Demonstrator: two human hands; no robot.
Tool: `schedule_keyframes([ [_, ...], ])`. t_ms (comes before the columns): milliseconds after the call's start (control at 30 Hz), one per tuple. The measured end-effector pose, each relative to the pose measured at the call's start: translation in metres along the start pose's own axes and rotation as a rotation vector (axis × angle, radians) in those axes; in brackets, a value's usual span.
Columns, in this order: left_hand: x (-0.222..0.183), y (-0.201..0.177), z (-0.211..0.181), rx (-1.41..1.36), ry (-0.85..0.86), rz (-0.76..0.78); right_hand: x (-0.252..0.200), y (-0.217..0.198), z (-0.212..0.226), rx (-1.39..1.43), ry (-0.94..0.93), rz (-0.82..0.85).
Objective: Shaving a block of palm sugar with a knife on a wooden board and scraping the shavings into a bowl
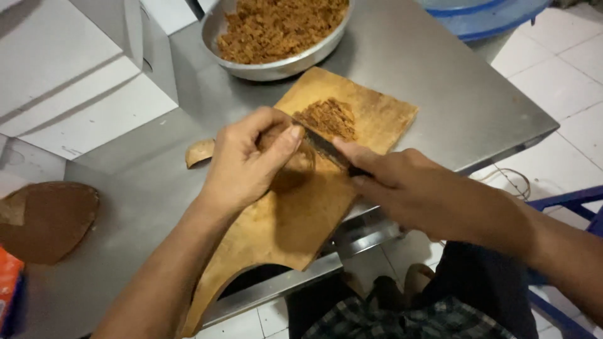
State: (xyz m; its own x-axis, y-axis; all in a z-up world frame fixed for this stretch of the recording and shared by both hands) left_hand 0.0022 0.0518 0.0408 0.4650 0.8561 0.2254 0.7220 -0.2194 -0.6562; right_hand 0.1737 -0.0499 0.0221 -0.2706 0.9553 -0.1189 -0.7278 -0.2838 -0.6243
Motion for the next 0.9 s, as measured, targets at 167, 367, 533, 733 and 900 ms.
schedule_keyframes([
  [167,-0.004,0.008,0.003,0.159,-0.162,-0.014,-0.005,-0.014,-0.007,0.031,0.061,-0.077],
  [367,-0.01,0.011,0.006,0.216,-0.18,-0.269,-0.002,-0.003,-0.025,0.01,-0.221,-0.088],
  [533,-0.003,0.007,-0.009,0.137,0.094,-0.244,-0.007,0.0,-0.027,0.082,-0.052,-0.082],
  [733,0.003,0.01,0.012,0.021,-0.299,-0.291,-0.01,0.008,-0.027,0.053,-0.043,-0.083],
  [900,0.002,0.01,0.005,0.178,-0.135,-0.33,-0.017,0.007,-0.011,-0.2,0.016,-0.023],
])
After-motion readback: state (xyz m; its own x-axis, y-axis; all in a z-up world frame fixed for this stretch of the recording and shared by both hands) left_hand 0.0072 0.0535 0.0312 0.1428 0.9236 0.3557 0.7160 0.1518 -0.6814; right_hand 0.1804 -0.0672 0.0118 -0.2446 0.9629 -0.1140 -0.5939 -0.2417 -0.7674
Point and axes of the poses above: each hand's wrist, its own x-axis towards the middle knuckle, its own y-axis out of the palm, z = x × y, the point moved 6 cm from there along x, towards the middle knuckle, and after that the axes turned 14 degrees about -y, right-handed, at the moved point
